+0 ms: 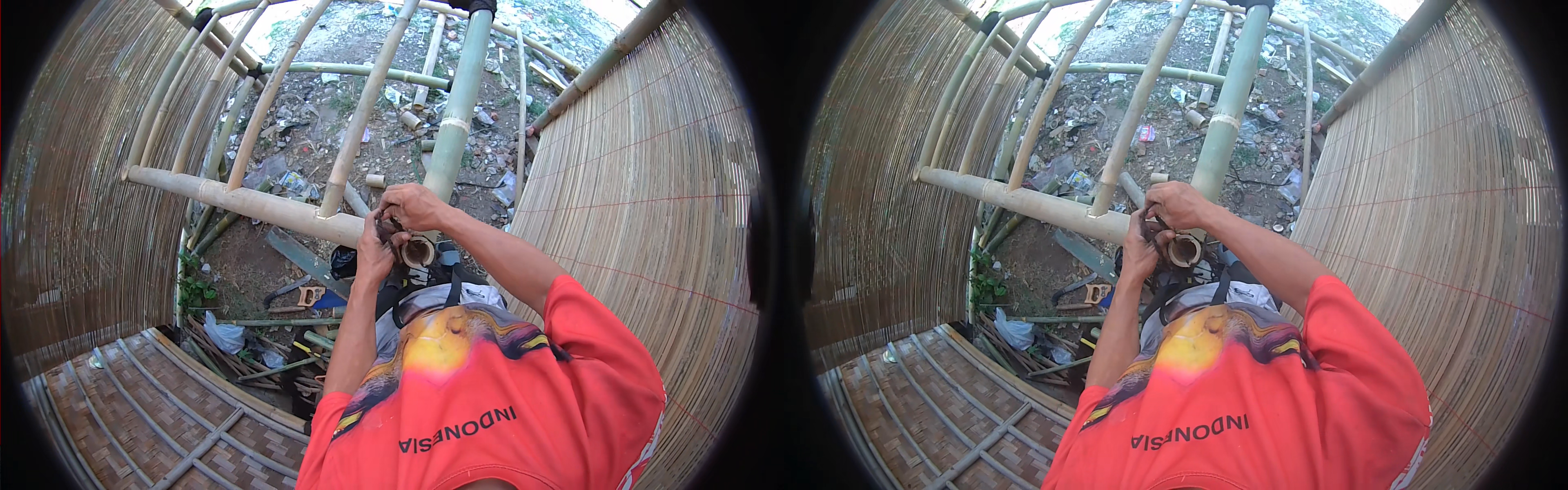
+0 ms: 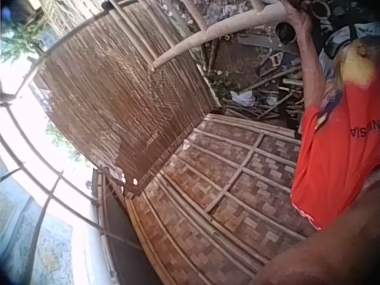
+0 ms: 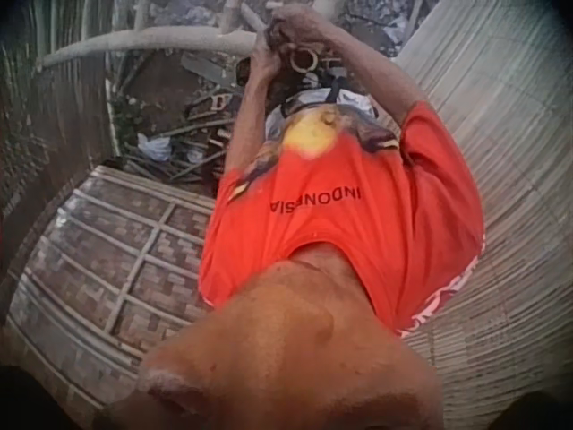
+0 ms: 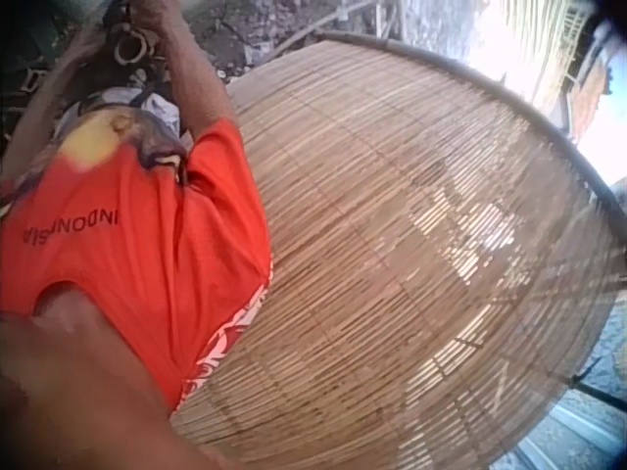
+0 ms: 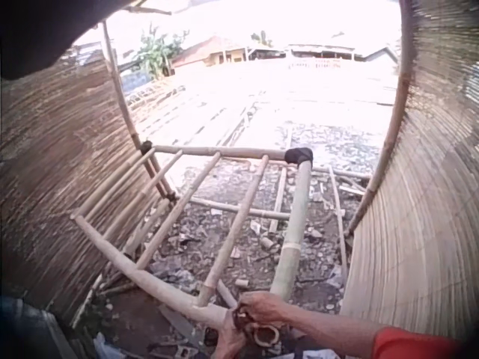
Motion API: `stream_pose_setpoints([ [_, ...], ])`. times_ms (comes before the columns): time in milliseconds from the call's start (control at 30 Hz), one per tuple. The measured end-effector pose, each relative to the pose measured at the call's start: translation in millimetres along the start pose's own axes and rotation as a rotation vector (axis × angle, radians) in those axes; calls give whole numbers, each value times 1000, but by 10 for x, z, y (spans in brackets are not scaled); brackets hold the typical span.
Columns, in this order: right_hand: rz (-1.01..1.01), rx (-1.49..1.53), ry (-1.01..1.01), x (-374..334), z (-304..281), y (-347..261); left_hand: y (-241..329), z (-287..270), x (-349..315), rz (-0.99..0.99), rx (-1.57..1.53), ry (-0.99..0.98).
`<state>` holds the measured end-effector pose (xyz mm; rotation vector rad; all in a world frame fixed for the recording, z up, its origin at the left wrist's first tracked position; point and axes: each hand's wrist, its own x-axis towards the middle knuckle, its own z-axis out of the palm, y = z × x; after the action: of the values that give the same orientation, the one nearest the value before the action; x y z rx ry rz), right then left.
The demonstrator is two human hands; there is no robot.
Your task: Tying together bamboo poles with dark rope while constructing a structure.
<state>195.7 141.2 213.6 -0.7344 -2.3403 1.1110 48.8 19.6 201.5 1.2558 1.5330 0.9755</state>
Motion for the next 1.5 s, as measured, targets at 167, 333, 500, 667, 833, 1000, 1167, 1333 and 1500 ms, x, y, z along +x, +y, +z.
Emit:
stream_pose_setpoints([
  [167,279,-3,-69,45,-18,77,143,93,-92,-86,67,79],
  [333,314,-77,-100,62,-66,108,101,83,-136,-26,-3,7],
  [500,227,-92,-62,17,-106,168,152,50,-79,83,249,6],
  [667,337,-268,-197,89,-9,118,224,72,-207,47,290,29],
  [833,401,-438,-297,133,100,71,122,69,-213,17,-32,84],
  [1000,455,-484,-357,213,169,4,142,157,-204,-26,46,222],
  [1167,478,-546,-360,235,224,7,189,177,-207,-124,-139,309],
  [1333,514,-573,-427,252,202,-54,311,15,-143,-249,30,324],
  [1500,535,-583,-424,273,202,-81,369,-189,-79,-88,383,403],
])
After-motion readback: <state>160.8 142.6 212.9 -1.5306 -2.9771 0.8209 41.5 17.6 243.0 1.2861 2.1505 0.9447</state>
